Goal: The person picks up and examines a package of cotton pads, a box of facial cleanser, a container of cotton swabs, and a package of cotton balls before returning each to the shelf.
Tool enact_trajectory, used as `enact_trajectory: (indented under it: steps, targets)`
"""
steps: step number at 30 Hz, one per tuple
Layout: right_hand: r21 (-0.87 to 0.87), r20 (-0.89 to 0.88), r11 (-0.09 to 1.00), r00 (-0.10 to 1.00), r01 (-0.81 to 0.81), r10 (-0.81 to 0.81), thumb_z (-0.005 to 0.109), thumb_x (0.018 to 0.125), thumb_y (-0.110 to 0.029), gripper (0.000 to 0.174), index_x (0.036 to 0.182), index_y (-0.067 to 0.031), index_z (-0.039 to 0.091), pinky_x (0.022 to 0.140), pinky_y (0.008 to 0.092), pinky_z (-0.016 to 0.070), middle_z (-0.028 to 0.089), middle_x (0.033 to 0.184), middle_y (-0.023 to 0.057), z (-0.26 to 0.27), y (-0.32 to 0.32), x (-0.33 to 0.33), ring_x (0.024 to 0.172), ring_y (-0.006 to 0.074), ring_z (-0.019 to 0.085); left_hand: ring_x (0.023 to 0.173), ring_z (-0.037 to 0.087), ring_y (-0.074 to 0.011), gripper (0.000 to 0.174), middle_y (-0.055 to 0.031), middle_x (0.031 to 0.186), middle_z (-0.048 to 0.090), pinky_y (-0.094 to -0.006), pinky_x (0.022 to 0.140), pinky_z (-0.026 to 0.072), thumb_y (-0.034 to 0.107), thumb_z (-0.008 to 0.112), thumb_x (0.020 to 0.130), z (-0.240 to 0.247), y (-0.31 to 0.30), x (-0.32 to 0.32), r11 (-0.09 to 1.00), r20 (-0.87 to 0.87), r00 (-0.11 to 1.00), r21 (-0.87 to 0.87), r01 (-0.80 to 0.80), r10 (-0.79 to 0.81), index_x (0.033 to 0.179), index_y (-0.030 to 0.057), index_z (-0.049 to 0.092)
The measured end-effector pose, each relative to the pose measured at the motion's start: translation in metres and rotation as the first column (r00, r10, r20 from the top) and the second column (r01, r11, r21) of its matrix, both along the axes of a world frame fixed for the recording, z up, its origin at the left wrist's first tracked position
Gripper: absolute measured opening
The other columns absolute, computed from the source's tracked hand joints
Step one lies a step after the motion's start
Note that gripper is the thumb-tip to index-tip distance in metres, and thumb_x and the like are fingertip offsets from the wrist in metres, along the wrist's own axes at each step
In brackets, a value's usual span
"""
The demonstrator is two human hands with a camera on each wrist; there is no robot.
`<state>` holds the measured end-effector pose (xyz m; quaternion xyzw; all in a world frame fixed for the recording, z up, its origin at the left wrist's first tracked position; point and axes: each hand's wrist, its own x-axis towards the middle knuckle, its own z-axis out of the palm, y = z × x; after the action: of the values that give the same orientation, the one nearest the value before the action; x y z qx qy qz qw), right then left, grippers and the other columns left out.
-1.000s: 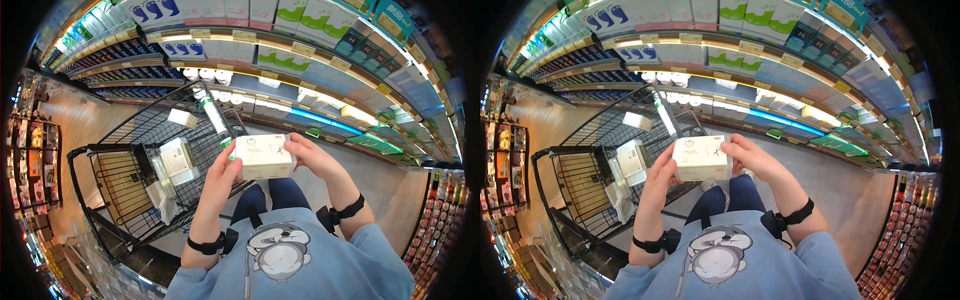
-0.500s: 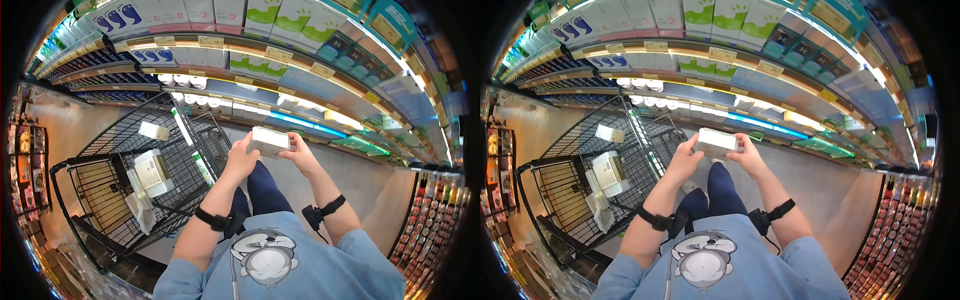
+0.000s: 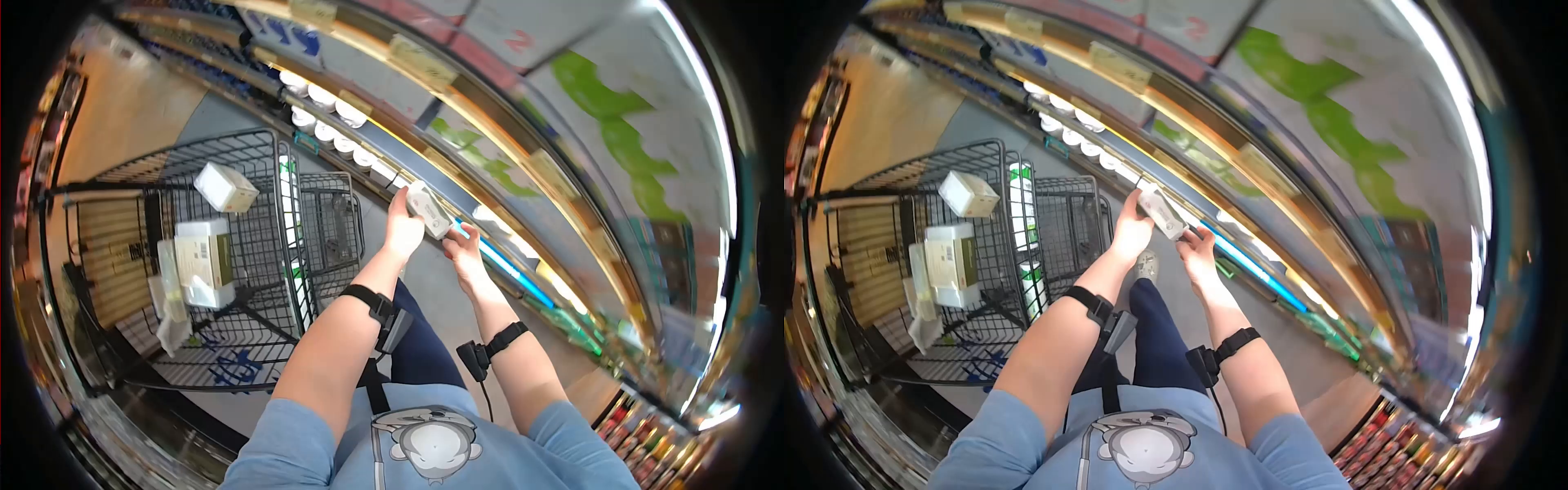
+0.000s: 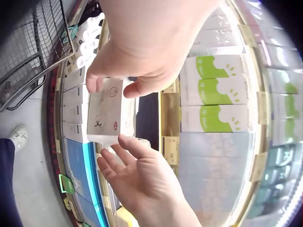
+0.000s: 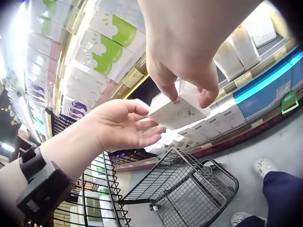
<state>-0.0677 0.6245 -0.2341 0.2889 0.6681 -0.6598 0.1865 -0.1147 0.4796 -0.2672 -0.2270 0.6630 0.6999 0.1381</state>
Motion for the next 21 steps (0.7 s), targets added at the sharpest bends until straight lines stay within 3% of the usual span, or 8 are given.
enact_trajectory:
  steps: [2,6,8,11,13,17,19,21]
  targets:
    - [-0.056,0.030,0.998,1.000,-0.001,0.003,0.053,0.081,0.001,0.053,0.127,-0.0004,0.027,0.071,0.0254,0.0406,0.047,0.132,0.0163,-0.004,-0.008,-0.027,0.087,0.0114,0.047,0.128,0.042,-0.0327,0.064,-0.0227,0.134,0.045,-0.0358,0.107,0.0345,-0.006,0.051,0.075,-0.025,0.005,-0.020,1.000,-0.014,1.000,-0.002,-0.026,0.026,0.137,0.0006,0.039]
    - [-0.164,0.059,0.986,0.997,-0.039,0.049,0.052,0.082,-0.002,0.062,0.138,-0.0029,0.024,0.095,0.0303,0.0370,0.034,0.146,0.0131,-0.044,0.003,-0.057,0.128,0.0218,0.040,0.134,0.037,-0.0313,0.071,-0.0227,0.142,0.039,-0.0337,0.107,0.0336,-0.011,0.048,0.071,-0.024,0.001,-0.052,0.998,-0.053,0.998,0.068,-0.017,0.021,0.140,-0.0016,0.034]
    - [-0.263,-0.021,0.963,0.998,-0.064,0.060,0.052,0.084,-0.004,0.068,0.144,-0.0044,0.018,0.105,0.0333,0.0287,0.020,0.155,0.0090,-0.056,0.007,-0.068,0.143,0.0221,0.019,0.137,0.033,-0.0304,0.074,-0.0224,0.145,0.036,-0.0335,0.109,0.0316,-0.011,0.046,0.070,-0.050,0.007,-0.061,0.992,-0.142,0.986,0.103,-0.070,0.084,0.142,-0.0004,0.031]
    - [-0.263,-0.032,0.963,0.999,-0.051,0.044,0.052,0.086,-0.005,0.073,0.148,-0.0052,0.013,0.108,0.0350,0.0269,0.013,0.158,0.0058,-0.075,0.013,-0.084,0.143,0.0207,0.018,0.138,0.030,-0.0317,0.077,-0.0238,0.147,0.032,-0.0349,0.111,0.0295,-0.010,0.045,0.069,-0.072,0.012,-0.073,0.999,-0.158,0.986,-0.003,-0.049,0.047,0.143,0.0004,0.030]
    - [-0.239,0.021,0.971,0.999,-0.019,0.025,0.056,0.086,-0.006,0.077,0.149,-0.0176,0.015,0.108,0.0428,0.0242,0.014,0.158,0.0016,-0.090,0.017,-0.091,0.142,0.0224,0.020,0.138,0.030,-0.0334,0.080,-0.0214,0.149,0.030,-0.0357,0.113,0.0283,-0.008,0.045,0.069,-0.081,0.012,-0.079,0.998,-0.226,0.973,-0.043,-0.051,0.040,0.146,0.0047,0.027]
    - [-0.229,0.083,0.973,0.997,0.020,-0.001,0.060,0.084,-0.007,0.079,0.149,-0.0212,0.016,0.104,0.0422,0.0285,0.017,0.156,-0.0023,-0.114,0.025,-0.102,0.132,0.0199,0.033,0.132,0.037,-0.0356,0.084,-0.0121,0.151,0.030,-0.0374,0.112,0.0310,-0.004,0.048,0.072,-0.088,0.009,-0.091,0.993,0.049,0.993,-0.052,0.110,-0.108,0.149,0.0164,0.021]
    - [-0.262,0.059,0.965,0.998,0.026,-0.011,0.060,0.083,-0.007,0.078,0.149,-0.0200,0.019,0.104,0.0428,0.0291,0.021,0.154,-0.0019,-0.118,0.025,-0.106,0.126,0.0194,0.038,0.120,0.053,-0.0299,0.084,-0.0209,0.131,0.051,-0.0325,0.095,0.0460,-0.006,0.050,0.072,-0.097,0.010,-0.092,0.985,0.073,0.990,-0.112,0.128,-0.120,0.149,0.0159,0.022]
    - [-0.266,0.050,0.963,0.999,0.027,-0.014,0.060,0.083,-0.007,0.076,0.148,-0.0154,0.022,0.104,0.0434,0.0297,0.025,0.152,0.0001,-0.120,0.027,-0.108,0.121,0.0187,0.041,0.122,0.052,-0.0319,0.082,-0.0217,0.132,0.050,-0.0341,0.097,0.0446,-0.005,0.050,0.072,-0.101,0.009,-0.094,0.981,0.047,0.990,-0.138,0.136,-0.131,0.148,0.0144,0.024]
